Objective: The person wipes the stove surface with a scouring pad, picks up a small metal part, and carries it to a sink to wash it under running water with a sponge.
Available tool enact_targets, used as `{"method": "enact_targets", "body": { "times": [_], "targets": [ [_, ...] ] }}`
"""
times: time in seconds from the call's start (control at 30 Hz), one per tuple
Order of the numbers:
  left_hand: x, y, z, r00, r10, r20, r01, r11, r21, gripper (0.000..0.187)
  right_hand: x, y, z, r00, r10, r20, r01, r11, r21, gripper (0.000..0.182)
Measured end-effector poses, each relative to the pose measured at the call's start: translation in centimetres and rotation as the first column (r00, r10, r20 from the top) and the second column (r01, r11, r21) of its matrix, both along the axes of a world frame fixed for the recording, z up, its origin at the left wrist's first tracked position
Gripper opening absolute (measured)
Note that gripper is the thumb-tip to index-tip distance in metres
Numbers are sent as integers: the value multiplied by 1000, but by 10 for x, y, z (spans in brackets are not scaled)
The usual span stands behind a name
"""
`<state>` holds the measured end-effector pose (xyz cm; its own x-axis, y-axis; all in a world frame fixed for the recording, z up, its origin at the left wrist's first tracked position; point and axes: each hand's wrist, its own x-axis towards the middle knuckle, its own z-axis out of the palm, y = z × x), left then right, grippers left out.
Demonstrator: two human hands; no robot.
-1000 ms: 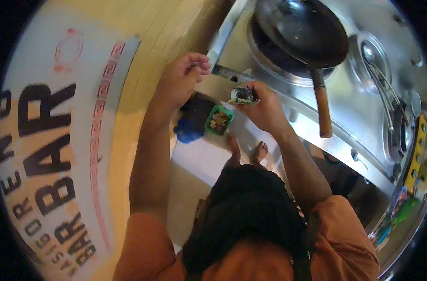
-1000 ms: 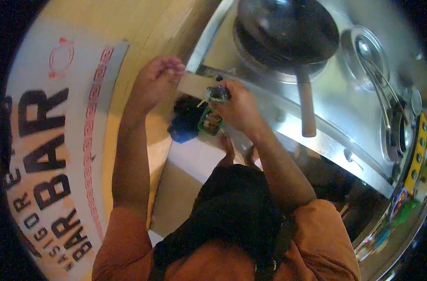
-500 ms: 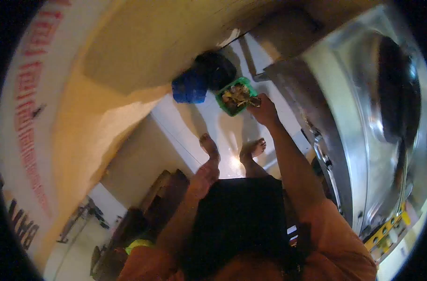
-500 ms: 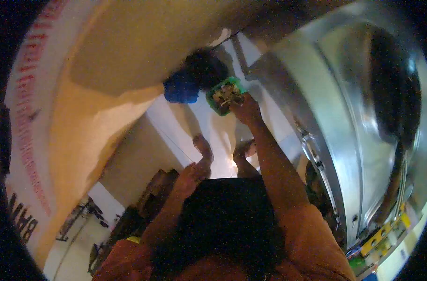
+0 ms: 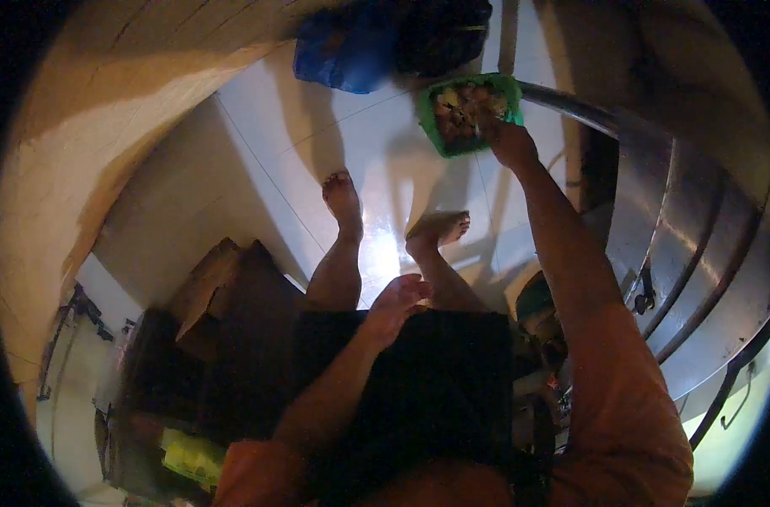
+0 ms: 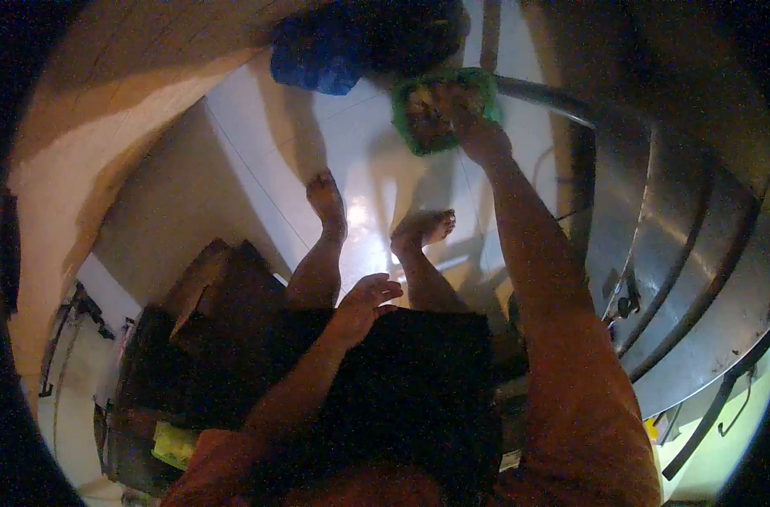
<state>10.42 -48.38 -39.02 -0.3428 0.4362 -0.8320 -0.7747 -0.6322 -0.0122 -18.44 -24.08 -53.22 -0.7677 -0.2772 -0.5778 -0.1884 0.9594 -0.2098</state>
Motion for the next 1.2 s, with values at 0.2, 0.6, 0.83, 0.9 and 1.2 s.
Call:
{"method": "enact_targets", "body": {
  "times": [0.2,0.6,0.83,0.9,1.2],
  "targets": [
    [-7,-2,1,999,21,-45,-22,1000,-20,45,3,-3,23,1000,1,28,-5,990,141,35],
    [3,3,-3,989,147,-30,-145,988,47,43,-11,0,24,939,177,295,-246,945,216,33],
    [9,5,-1,983,167,-74,-162,985,63,42,-26,-30,52,995,95,-17,-92,991,97,40],
    [12,5,-5,986,119,-118,-115,992,45,44,-36,-37,67,991,-85,107,66,984,168,45],
    [26,5,-8,991,76,-111,-76,997,11,42,31,-12,31,909,-414,-44,416,907,66,42]
  ]
}}
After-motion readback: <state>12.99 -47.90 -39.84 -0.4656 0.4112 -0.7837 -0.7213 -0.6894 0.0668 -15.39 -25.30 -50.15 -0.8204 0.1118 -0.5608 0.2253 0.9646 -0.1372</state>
